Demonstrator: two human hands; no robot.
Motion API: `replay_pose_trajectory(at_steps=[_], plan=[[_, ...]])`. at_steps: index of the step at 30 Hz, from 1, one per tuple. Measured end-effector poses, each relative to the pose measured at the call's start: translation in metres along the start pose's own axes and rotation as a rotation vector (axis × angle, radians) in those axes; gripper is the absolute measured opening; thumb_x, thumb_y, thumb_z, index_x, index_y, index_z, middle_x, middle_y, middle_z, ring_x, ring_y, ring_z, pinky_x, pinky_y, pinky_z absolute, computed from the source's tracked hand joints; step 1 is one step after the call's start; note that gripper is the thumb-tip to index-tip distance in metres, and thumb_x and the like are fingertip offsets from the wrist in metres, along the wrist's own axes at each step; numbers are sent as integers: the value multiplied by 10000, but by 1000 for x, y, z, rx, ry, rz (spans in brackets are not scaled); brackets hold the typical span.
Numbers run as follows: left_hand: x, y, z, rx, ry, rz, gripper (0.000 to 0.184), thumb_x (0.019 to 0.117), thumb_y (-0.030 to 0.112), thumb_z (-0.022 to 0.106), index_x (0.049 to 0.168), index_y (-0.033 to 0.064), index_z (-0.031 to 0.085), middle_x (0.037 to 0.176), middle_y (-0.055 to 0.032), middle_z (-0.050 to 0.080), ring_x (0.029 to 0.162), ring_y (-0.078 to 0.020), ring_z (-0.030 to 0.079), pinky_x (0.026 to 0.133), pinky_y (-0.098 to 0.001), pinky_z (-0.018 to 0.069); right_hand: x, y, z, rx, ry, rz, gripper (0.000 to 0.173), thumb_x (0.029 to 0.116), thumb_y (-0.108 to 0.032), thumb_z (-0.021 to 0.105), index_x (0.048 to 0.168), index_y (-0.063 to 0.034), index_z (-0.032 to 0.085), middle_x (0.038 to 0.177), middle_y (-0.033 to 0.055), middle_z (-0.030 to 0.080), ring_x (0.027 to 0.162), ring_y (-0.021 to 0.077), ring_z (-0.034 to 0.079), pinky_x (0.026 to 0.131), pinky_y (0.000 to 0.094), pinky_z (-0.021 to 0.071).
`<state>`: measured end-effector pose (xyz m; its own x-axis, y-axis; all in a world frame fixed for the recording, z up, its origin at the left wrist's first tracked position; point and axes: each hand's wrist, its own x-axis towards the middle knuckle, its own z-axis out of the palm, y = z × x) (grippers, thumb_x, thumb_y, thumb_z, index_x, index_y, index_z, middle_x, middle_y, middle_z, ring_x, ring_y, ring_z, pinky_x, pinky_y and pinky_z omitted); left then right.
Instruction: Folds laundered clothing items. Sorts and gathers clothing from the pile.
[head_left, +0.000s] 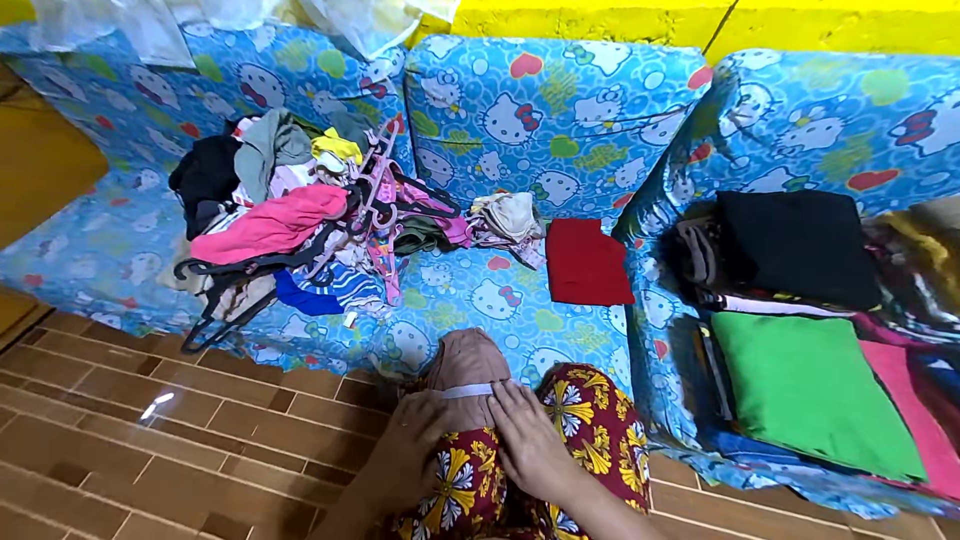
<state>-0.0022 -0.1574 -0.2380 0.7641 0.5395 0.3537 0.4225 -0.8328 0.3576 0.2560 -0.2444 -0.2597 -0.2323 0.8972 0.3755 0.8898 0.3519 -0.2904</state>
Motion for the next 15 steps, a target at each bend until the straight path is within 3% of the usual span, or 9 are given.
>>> replay_pose_trajectory(at_steps=[3,5,7,8,10,11,12,13,15], plan=[[14,5,17,82,-29,5,508,812,-42,617,1315,8,663,1373,-212,632,1290,-405,598,1055,-628,452,5,-4,16,-113,52,-28,438,891,-10,601,1324,46,640,1406,212,614,1288,382,611,1072,543,477],[22,-3,19,103,-1,52,425,850,-76,595,1256,-4,698,1271,-181,701,1195,-358,675,1024,-561,510,15,2,11,-113,74,-60,353,920,7,553,1239,22,703,1315,186,681,1210,357,669,1032,520,517],[33,-9,7,44,-34,63,349,864,-90,585,1163,1,739,1169,-162,743,1116,-338,715,1006,-541,528,29,11,-6,-2,22,-75,277,919,21,572,1125,0,757,1194,165,738,1135,347,709,1023,578,512],[40,-10,-5,-18,-102,13,304,881,-106,583,1113,-3,750,1119,-162,753,1089,-342,723,1018,-553,519,37,16,-17,88,-63,-43,249,926,31,575,1080,-4,768,1144,160,754,1117,344,717,1050,620,478],[61,-7,-35,-163,-350,-184,252,964,-73,524,1104,-50,732,1095,-216,737,1097,-378,699,1063,-544,477,61,25,-48,277,-388,102,253,962,37,533,1099,17,744,1121,185,746,1134,357,695,1144,634,361],[73,-10,-46,-222,-471,-283,257,988,-52,489,1134,-84,698,1122,-260,707,1120,-411,672,1049,-548,473,76,31,-60,359,-540,179,239,976,15,527,1121,35,716,1122,214,725,1134,380,671,1134,614,361],[84,-18,-51,-282,-571,-381,282,1000,-47,448,1185,-107,653,1180,-292,668,1165,-430,635,1057,-550,456,87,40,-63,429,-608,235,232,968,1,535,1124,40,703,1107,233,711,1101,395,667,1044,607,440],[92,-27,-49,-335,-624,-459,308,992,-59,425,1227,-120,615,1235,-308,631,1208,-431,599,1074,-545,436,96,47,-62,500,-636,296,236,962,6,534,1134,51,689,1105,245,697,1078,396,663,982,596,479],[99,-44,-34,-381,-682,-580,337,979,-75,426,1282,-115,565,1311,-310,579,1258,-422,554,1090,-545,415,107,57,-52,570,-647,438,245,969,22,519,1175,75,640,1126,262,665,1080,388,641,959,566,483]])
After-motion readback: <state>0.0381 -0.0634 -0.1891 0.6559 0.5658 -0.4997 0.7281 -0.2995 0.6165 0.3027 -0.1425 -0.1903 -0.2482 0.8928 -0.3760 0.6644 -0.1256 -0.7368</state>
